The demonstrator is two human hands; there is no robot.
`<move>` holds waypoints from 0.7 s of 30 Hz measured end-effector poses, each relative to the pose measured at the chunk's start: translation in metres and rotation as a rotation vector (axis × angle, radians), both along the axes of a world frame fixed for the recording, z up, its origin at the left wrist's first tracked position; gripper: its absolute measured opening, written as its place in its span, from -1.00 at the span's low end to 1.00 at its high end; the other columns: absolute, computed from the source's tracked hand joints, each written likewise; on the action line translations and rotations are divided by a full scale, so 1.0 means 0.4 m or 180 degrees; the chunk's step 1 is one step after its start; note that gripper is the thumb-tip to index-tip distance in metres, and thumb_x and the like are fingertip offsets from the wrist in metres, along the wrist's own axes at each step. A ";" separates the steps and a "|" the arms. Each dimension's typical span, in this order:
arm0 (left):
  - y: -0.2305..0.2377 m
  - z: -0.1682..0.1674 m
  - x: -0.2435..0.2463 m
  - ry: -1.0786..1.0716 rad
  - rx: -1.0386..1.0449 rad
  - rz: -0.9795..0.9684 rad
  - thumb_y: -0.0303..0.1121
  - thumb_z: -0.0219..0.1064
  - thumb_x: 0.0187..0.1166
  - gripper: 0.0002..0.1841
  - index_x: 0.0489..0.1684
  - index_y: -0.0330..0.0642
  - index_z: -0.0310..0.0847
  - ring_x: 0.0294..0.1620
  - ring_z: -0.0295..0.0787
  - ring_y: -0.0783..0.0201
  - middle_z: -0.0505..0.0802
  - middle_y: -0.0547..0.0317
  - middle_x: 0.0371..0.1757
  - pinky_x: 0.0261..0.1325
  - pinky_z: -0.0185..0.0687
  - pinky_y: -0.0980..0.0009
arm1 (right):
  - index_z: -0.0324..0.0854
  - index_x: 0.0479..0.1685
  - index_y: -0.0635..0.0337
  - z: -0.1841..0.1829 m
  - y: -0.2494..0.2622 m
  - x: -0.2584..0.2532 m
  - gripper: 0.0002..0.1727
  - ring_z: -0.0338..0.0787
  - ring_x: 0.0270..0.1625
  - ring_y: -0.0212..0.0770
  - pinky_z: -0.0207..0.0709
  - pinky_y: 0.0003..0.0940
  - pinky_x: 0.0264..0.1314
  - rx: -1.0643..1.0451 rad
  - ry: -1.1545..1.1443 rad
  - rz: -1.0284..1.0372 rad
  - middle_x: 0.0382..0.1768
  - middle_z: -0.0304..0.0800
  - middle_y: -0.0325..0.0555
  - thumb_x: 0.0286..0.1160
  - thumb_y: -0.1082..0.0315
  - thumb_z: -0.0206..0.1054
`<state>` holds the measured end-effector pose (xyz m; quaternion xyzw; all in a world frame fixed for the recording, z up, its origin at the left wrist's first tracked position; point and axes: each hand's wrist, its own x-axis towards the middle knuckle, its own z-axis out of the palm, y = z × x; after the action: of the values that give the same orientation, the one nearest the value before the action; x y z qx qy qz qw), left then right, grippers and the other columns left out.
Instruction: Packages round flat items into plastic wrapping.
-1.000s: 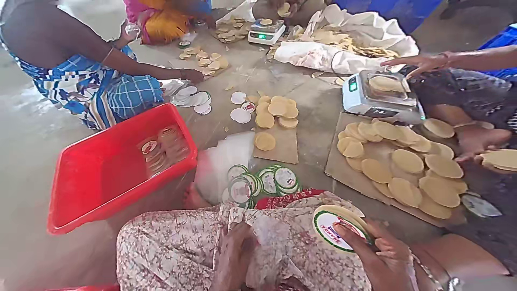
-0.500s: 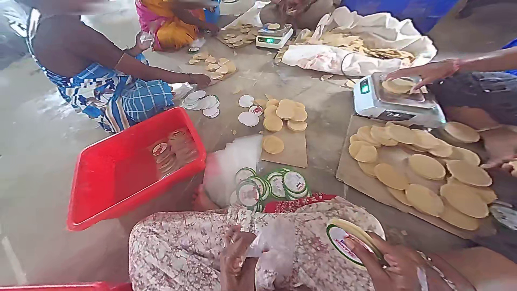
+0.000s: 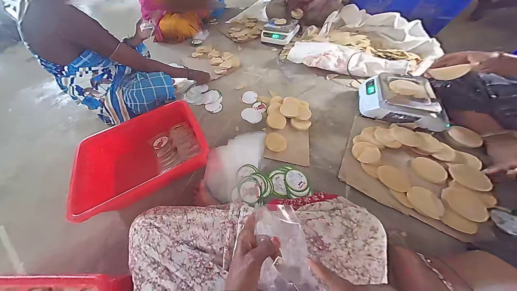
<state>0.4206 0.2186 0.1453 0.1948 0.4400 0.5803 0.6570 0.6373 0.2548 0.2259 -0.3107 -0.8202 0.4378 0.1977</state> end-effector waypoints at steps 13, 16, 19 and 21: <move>-0.019 0.025 -0.021 -0.0205 -0.0112 0.0403 -0.65 0.22 0.56 -0.80 -0.01 -0.19 0.60 -0.26 0.84 0.44 0.89 0.28 -0.27 -0.03 0.78 0.44 | 0.78 0.17 0.04 -0.061 0.038 0.044 -0.66 0.85 0.02 -0.63 0.75 -0.57 0.15 -0.0801 0.0946 -0.0333 -0.02 0.94 -0.44 0.39 0.38 0.56; -0.024 0.010 -0.024 -0.0075 0.0371 0.0429 -0.64 0.29 0.55 -0.77 -0.08 -0.19 0.87 -0.22 0.89 0.40 0.96 0.21 -0.23 0.05 0.80 0.42 | 0.61 0.54 -0.18 -0.076 0.046 0.076 -0.36 0.88 0.08 -0.50 0.79 -0.46 0.19 -0.1572 0.1291 -0.0246 0.18 0.90 -0.47 0.39 0.40 0.54; -0.037 0.001 -0.017 0.0850 0.0960 0.0491 -0.58 0.43 0.47 -0.85 -0.16 -0.15 0.85 -0.14 0.90 0.44 0.96 0.30 -0.22 0.14 0.81 0.41 | 0.74 0.39 -0.22 -0.082 0.050 0.106 -0.53 0.87 0.03 -0.55 0.77 -0.54 0.14 -0.1524 0.1361 -0.0325 0.11 0.92 -0.52 0.44 0.24 0.55; -0.044 -0.003 -0.014 0.1391 0.1303 0.0568 -0.51 0.50 0.43 -0.85 -0.17 -0.03 0.87 -0.07 0.87 0.55 0.95 0.44 -0.17 0.16 0.80 0.46 | 0.81 0.20 -0.30 -0.081 0.055 0.130 -0.65 0.84 -0.05 -0.67 0.75 -0.64 0.04 -0.1248 0.1419 -0.0386 -0.01 0.92 -0.67 0.43 0.19 0.57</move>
<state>0.4152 0.2009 0.1443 0.4038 0.4602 0.6566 0.4405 0.6893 0.2768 0.1933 -0.2875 -0.6364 0.6326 0.3349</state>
